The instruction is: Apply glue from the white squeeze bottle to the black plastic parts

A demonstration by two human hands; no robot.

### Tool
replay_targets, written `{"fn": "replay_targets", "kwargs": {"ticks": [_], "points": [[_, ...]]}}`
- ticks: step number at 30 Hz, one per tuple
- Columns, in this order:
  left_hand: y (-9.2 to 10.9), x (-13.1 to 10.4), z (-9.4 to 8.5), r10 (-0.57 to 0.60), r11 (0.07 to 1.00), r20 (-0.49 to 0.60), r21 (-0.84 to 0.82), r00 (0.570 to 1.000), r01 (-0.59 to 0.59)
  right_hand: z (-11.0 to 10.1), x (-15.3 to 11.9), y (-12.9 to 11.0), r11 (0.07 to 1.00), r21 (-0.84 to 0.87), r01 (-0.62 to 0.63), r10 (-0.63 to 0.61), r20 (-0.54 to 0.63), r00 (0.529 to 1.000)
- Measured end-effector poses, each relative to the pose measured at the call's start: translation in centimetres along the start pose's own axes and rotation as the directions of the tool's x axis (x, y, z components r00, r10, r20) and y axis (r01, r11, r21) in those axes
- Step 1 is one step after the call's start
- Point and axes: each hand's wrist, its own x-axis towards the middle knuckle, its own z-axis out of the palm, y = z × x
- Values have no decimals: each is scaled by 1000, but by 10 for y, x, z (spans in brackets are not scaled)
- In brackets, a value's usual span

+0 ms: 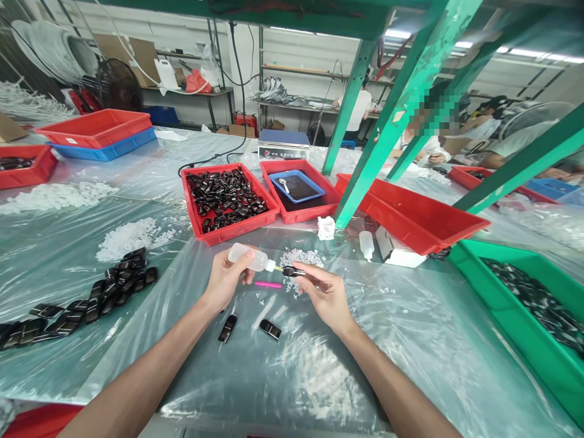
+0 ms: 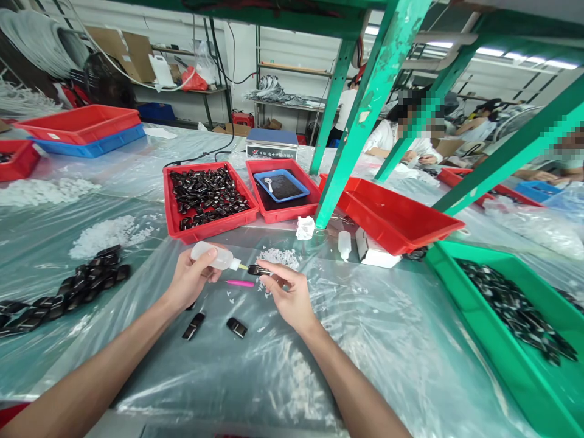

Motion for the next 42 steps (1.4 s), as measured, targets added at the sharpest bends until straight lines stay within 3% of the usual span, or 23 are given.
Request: {"fn": "replay_targets", "kwargs": {"ticks": [27, 42], "points": [[4, -3, 6, -29, 997, -25, -77, 999, 27, 0, 2, 2, 997, 73, -21, 22, -16, 1000], [7, 2, 2, -50, 994, 48, -91, 998, 54, -3, 5, -1, 991, 109, -72, 79, -61, 995]]}}
